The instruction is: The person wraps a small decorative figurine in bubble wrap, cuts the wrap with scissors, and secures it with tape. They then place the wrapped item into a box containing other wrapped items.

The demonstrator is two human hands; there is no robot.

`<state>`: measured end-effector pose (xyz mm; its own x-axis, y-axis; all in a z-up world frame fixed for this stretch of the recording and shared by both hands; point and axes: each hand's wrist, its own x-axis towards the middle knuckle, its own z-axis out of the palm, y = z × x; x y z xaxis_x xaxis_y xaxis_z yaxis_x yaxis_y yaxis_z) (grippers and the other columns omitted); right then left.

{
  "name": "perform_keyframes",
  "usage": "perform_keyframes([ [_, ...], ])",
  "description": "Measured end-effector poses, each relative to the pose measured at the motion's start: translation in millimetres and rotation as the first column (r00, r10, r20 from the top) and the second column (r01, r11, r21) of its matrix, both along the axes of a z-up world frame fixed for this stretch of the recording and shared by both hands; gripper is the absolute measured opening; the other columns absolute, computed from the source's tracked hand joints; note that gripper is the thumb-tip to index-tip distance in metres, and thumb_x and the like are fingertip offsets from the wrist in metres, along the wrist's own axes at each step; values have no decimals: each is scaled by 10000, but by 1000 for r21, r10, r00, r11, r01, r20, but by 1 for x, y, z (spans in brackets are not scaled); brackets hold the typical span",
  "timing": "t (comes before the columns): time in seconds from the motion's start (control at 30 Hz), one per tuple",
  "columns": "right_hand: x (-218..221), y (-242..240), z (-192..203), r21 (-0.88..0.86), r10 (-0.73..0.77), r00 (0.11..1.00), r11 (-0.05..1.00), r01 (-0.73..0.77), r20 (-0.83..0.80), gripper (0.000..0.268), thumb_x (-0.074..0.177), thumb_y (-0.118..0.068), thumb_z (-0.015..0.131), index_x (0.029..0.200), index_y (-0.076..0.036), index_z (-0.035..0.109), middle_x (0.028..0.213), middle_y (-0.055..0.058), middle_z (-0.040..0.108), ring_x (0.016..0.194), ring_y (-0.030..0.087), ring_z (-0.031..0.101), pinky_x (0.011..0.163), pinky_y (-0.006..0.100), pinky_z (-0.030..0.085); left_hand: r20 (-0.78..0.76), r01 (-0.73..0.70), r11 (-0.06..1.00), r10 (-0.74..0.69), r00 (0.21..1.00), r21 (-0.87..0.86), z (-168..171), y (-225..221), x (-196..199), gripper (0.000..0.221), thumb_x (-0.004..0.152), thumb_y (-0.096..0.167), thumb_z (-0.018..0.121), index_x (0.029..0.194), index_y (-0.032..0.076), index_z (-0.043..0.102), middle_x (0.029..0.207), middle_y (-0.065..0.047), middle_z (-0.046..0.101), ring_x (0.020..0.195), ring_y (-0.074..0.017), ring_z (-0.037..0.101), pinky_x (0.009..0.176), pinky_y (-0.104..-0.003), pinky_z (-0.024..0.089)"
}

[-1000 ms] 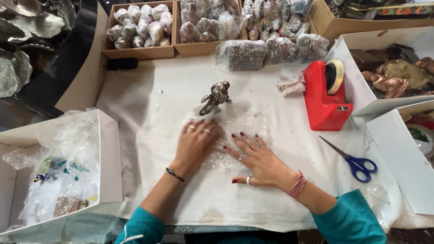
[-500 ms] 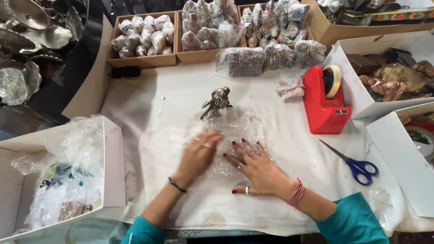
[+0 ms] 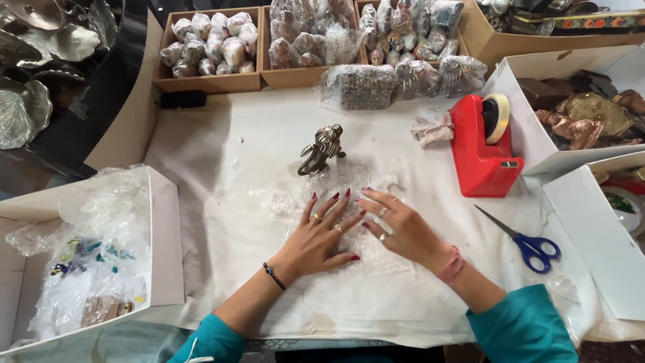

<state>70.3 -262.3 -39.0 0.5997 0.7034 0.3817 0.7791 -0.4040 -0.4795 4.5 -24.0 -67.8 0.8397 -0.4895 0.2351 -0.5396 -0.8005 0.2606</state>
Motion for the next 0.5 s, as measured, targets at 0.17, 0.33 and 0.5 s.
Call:
perform_keyframes([
  [0.17,15,3,-26,-247,-28,986,967,69,166,700,946,-503,582,1532,-164,403,1585,142,384,1438,355,383,1166,508,299,27,-104,992,106,994,-65,-11,1,-5,1144,805,810,591,1579,34,264,1670,-237,193,1560,-369,148,1243,-597,-6],
  [0.33,25,-4,-24,-455,-135,974,866,206,183,758,939,-613,504,1579,-245,327,1628,91,310,1475,319,291,1200,539,191,59,-218,975,221,974,-49,-14,5,-2,1301,709,897,591,1593,28,196,1668,-230,149,1557,-370,88,1223,-599,-29],
  [0.5,28,-6,-26,-405,-149,953,880,250,264,758,926,-652,491,1562,-267,345,1629,84,321,1484,317,293,1195,571,178,-20,-299,953,300,954,51,-10,6,0,1329,719,921,560,1597,5,162,1661,-247,126,1537,-424,76,1212,-601,17],
])
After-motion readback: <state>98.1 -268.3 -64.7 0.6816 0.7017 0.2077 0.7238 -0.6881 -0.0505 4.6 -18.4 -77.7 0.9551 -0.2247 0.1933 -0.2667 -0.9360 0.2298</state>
